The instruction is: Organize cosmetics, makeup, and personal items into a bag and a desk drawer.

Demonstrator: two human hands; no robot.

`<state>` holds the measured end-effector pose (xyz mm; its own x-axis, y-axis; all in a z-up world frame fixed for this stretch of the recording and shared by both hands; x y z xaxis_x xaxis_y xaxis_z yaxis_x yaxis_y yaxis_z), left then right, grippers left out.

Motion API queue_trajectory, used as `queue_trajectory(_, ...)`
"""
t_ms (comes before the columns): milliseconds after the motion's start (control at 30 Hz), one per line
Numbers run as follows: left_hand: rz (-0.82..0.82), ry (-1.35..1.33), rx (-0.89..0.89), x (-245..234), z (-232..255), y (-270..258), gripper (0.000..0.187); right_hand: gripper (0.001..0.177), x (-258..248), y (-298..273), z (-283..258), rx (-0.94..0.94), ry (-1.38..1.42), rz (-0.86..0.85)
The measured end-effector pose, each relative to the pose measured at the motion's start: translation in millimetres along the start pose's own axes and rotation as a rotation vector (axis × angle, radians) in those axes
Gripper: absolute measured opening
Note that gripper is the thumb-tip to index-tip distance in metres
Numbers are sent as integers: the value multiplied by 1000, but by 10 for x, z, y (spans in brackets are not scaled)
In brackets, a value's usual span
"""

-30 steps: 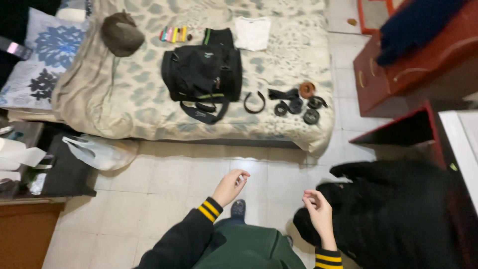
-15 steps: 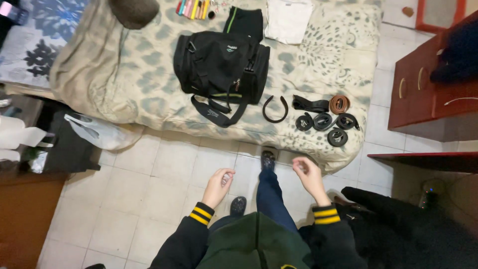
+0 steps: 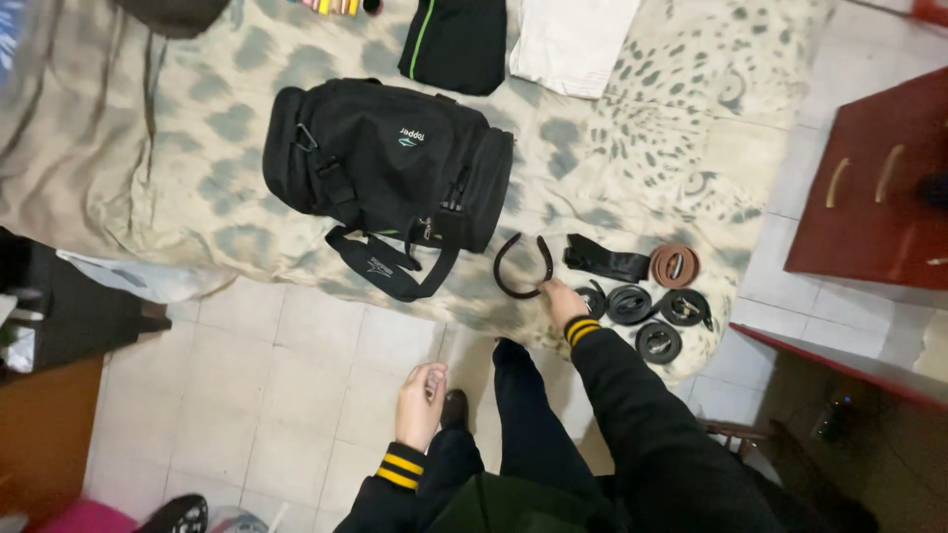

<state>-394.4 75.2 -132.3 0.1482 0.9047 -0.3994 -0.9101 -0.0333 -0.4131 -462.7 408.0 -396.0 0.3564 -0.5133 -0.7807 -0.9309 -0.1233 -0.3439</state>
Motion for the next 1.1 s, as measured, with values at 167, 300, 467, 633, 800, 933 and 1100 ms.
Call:
queue_trajectory(167, 53, 77, -18, 147, 101, 492, 12, 37, 579, 309, 201, -91, -255, -267)
queue_trajectory(300, 79, 71, -11, 165, 214, 733, 13, 36, 443, 322, 16, -113, -381, -295)
queue_trajectory(467, 66, 32, 19, 224, 369, 906, 15, 28, -101, 283, -289, -177, -166, -64)
queue_trajectory(633, 45, 36, 128, 396, 490, 1025, 23, 14, -1209, 249, -789, -218, 133, 89)
queue_trajectory(800, -102, 51, 247, 365, 1097, 1189, 43, 20, -1849, 192, -1005, -116, 393, -4)
queue_trajectory(933, 18, 134, 585, 111, 1561, 1219, 63, 25, -2178, 166, -1247, -97, 579, -176)
queue_trajectory(1100, -189, -8, 480, -107, 1581, 1463, 54, 26, -2397, 299, -1617, -132, 755, -254)
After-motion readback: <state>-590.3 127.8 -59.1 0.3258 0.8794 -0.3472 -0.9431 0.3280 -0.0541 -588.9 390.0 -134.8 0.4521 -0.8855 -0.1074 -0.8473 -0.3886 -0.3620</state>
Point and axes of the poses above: each hand's wrist, its own y-axis towards the middle knuckle, its own x-axis out of the palm, z = x × y, the point moved 3 cm from there along y, towards the middle knuckle, and after that the axes turned 6 degrees about -y, right-handed, at the moved point
